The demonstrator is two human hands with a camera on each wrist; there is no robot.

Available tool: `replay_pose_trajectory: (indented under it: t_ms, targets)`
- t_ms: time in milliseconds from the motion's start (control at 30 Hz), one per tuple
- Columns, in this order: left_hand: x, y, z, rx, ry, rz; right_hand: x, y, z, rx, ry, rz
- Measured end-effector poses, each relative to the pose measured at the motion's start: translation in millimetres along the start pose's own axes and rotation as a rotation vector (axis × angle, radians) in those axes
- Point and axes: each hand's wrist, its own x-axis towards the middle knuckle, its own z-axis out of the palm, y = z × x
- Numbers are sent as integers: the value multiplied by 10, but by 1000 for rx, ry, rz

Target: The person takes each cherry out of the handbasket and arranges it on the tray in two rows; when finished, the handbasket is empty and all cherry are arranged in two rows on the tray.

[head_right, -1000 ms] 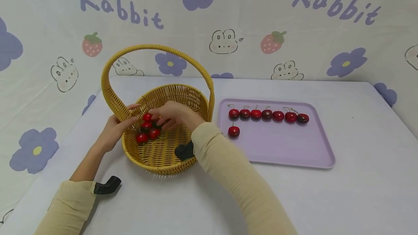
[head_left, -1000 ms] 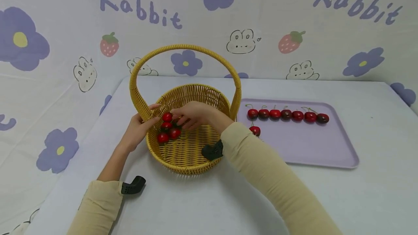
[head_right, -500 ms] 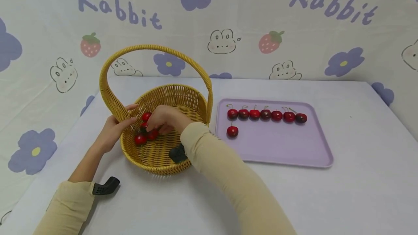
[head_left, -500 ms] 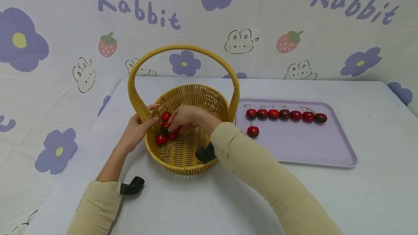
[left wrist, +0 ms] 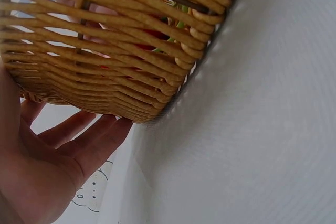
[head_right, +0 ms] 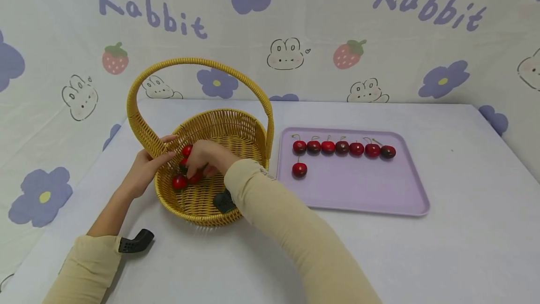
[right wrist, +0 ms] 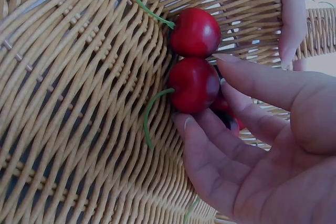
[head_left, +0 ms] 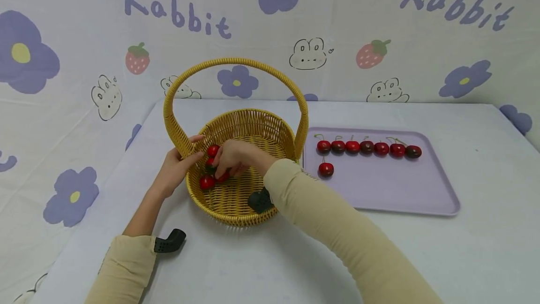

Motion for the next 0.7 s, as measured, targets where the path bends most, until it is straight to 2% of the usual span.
replay_pose_trajectory:
  t_ms: [433,700]
  targets:
    - [-2,-5,2,20,6,2,83,-106,80,-289,-18,39]
    - [-16,28,3,0,-4,-7,48,-149,88,-269,-6,77]
